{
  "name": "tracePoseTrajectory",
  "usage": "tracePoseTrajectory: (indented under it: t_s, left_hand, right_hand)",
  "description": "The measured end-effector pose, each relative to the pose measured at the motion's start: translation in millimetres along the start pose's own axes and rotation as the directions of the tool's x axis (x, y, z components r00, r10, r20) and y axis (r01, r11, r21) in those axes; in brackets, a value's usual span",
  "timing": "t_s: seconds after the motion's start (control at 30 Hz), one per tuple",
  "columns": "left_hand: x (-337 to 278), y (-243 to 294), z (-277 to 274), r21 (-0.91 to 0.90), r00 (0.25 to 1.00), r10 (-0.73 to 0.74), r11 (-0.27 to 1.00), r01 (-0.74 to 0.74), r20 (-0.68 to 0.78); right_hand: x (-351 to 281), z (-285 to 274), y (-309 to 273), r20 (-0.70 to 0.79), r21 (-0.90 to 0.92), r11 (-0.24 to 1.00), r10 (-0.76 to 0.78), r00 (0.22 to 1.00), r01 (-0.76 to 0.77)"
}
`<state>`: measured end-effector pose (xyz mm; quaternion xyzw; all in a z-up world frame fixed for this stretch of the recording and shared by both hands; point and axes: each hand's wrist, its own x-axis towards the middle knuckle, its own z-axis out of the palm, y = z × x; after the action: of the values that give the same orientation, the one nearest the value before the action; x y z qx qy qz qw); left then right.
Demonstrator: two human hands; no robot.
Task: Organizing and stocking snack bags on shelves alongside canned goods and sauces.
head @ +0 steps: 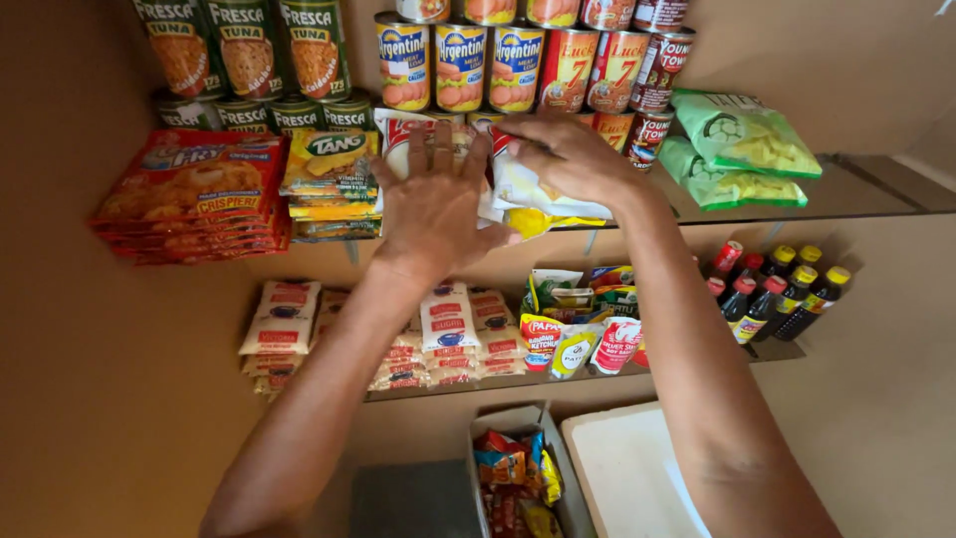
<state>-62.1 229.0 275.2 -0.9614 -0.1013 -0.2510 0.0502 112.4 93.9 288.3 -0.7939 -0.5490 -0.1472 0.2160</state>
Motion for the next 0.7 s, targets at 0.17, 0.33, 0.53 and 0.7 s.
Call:
tracePoseTrajectory:
  t_s: [0.17, 0.33, 0.53, 0.7]
  left_hand:
    - [3, -12, 11, -0.03, 0.999, 0.023, 0.999, -0.022, 0.042]
    - [-2, 0, 9, 0.014, 0.999, 0.027, 1.0, -0.027, -0.037]
    - [-5, 13, 18, 0.042, 0.98, 0.111, 0.994, -0.105, -0.164]
    - [-1, 7, 30, 0.04, 0.978, 0.121, 0.992, -0.115, -0.17]
  right_hand:
    - [-7, 1, 1, 0.005, 0.145, 0.989, -0.012, 1.0, 0.011]
    - [-4, 9, 12, -0.035, 0.101, 0.99, -0.095, 0.995, 0.098]
    - [-4, 14, 18, -0.119, 0.035, 0.964, -0.26, 0.958, 0.265]
    - [-30, -7, -7, -0.211, 0.283, 0.959, 0.078, 0.974, -0.015]
